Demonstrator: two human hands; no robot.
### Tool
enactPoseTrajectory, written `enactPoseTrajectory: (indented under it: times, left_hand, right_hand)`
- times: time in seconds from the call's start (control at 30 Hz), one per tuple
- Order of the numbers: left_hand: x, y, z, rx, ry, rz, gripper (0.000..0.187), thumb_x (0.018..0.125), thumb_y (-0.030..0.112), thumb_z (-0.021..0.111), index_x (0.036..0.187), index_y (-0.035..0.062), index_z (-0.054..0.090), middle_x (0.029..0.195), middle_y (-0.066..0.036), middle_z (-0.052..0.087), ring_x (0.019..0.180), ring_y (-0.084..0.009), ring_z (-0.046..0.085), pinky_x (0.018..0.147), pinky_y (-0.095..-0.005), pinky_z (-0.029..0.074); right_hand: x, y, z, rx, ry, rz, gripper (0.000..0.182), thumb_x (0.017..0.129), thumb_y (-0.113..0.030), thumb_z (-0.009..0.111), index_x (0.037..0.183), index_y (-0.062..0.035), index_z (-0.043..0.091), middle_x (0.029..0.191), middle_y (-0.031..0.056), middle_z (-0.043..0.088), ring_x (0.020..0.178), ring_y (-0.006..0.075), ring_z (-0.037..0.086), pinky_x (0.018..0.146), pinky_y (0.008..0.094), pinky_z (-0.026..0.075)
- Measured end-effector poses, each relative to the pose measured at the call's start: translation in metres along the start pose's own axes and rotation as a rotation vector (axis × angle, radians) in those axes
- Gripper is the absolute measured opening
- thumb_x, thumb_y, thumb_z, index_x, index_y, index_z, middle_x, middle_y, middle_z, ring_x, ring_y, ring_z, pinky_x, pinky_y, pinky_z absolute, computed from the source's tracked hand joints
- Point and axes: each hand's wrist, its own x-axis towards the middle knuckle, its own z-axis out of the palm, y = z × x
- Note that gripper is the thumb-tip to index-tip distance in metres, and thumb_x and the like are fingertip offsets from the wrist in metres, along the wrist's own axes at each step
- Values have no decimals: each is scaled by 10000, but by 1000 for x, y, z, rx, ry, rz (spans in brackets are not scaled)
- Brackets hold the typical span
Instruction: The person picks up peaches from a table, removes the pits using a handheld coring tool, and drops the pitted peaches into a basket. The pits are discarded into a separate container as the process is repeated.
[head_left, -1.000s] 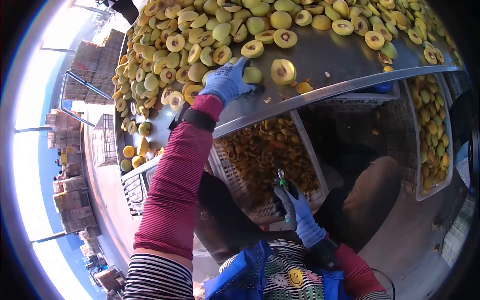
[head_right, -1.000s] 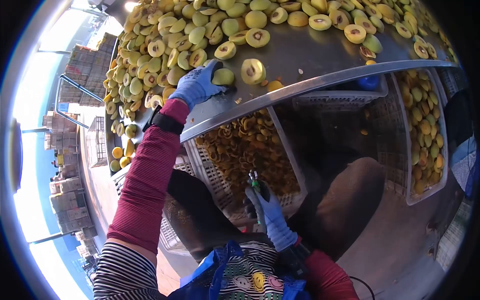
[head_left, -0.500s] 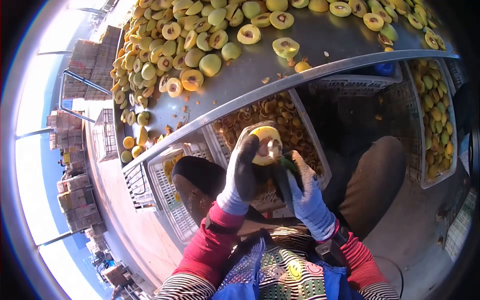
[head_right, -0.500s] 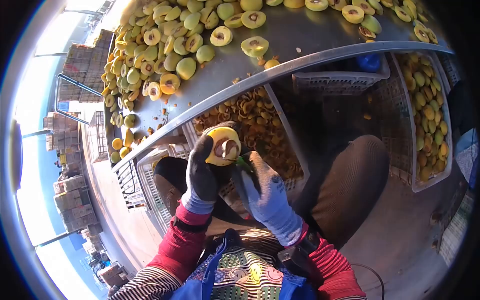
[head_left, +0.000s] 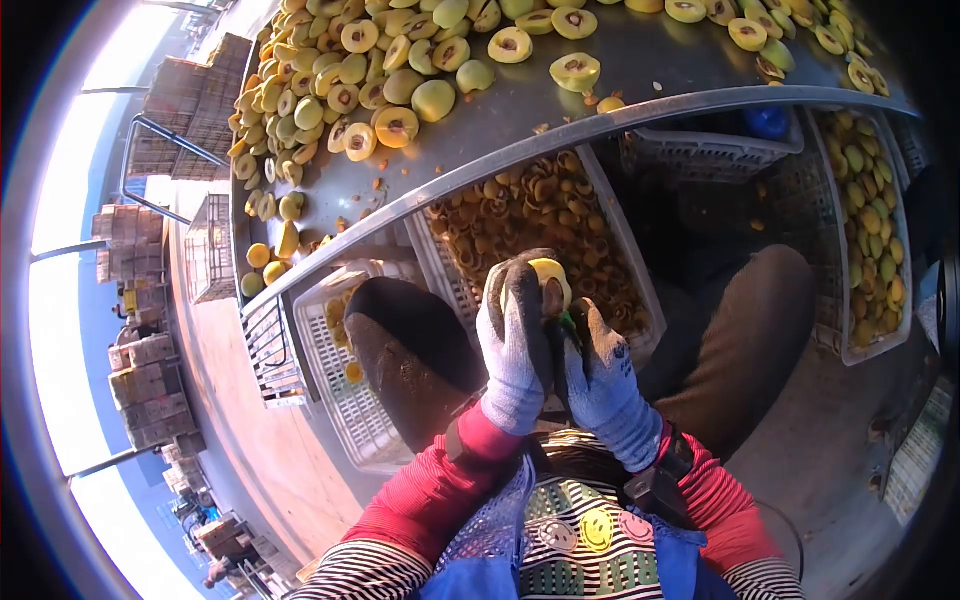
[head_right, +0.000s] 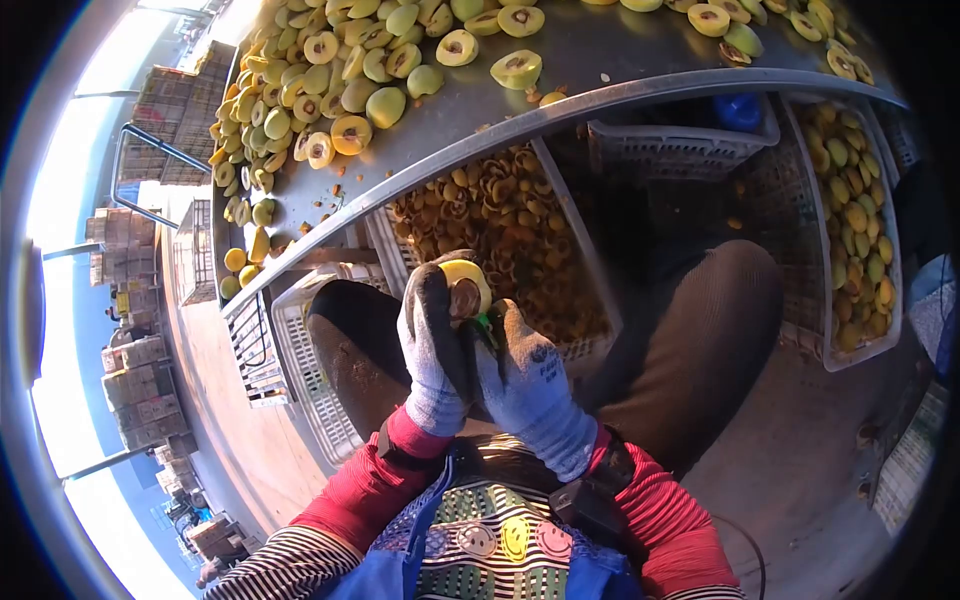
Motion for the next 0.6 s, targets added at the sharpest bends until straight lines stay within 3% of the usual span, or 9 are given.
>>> enactPoseTrajectory:
  times: [0.07, 0.17, 0.27, 0.33, 0.37, 0.43, 0.47, 0.53, 0.6]
  left_hand:
    - [-3, 2, -1, 4, -33, -7, 302, 976, 277, 474, 1032, 13, 610, 945, -54, 600, 852, -107, 540, 778, -253, 443]
    - [-1, 8, 0, 34, -131, -10, 270, 962, 231, 482, 1031, 3, 608, 896, -61, 615, 814, -108, 555, 749, -246, 453]
    - [12, 12, -9, 172, -309, 87, 253, 939, 205, 505, 1036, -8, 602, 842, -67, 634, 769, -112, 580, 711, -251, 469]
    - [20, 11, -16, 216, -358, 160, 245, 917, 181, 523, 1042, -16, 598, 812, -74, 645, 735, -123, 600, 690, -268, 487]
    - [22, 13, -18, 273, -424, 183, 243, 912, 178, 524, 1040, -16, 597, 810, -76, 644, 727, -128, 601, 689, -273, 491]
    - [28, 12, -24, 356, -574, 197, 260, 929, 229, 518, 1027, 4, 604, 850, -78, 647, 758, -143, 613, 702, -284, 498]
    - [25, 11, -25, 356, -570, 198, 260, 929, 229, 518, 1027, 4, 604, 850, -78, 647, 758, -143, 613, 702, -284, 498]
    - [16, 10, -25, 15, -520, -353, 323, 953, 330, 500, 1019, 34, 610, 911, -79, 647, 817, -149, 619, 731, -278, 488]
    - [10, -5, -29, 282, -557, -133, 388, 959, 409, 480, 1029, 48, 603, 941, -74, 639, 843, -156, 613, 753, -284, 482]
  right_hand:
    - [-6, 0, -1, -151, -55, -163, 386, 880, -143, 575, 1154, 106, 469, 906, 275, 593, 759, 380, 625, 624, 410, 507]
    - [-21, 8, 10, 359, -76, 240, 370, 894, -103, 550, 1200, 85, 461, 1051, 276, 572, 800, 360, 625, 674, 394, 511]
    - [-27, 11, 13, -107, 200, -284, 352, 890, -82, 561, 1214, 33, 486, 1071, 227, 580, 805, 352, 621, 703, 389, 507]
    - [-31, 3, 6, 472, -235, 348, 276, 923, -164, 544, 1154, -14, 530, 956, 152, 610, 782, 285, 610, 684, 334, 504]
    - [-29, 1, 3, 472, -234, 348, 276, 923, -164, 544, 1154, -14, 530, 956, 152, 610, 782, 285, 610, 684, 334, 504]
    - [-23, 1, -1, 1947, -369, 1027, 289, 962, -307, 483, 1040, -38, 553, 755, 78, 565, 605, 183, 555, 531, 273, 466]
    - [-22, 1, 0, 1946, -374, 1028, 289, 962, -307, 483, 1040, -38, 553, 755, 78, 565, 605, 183, 555, 531, 273, 466]
    - [-19, -1, 3, 2497, -673, 911, 389, 978, -417, 406, 936, -53, 536, 618, 23, 454, 448, 99, 416, 394, 231, 355]
    - [-17, -6, 3, 2446, -605, 997, 410, 974, -444, 404, 897, -58, 521, 556, 8, 390, 378, 94, 330, 330, 246, 278]
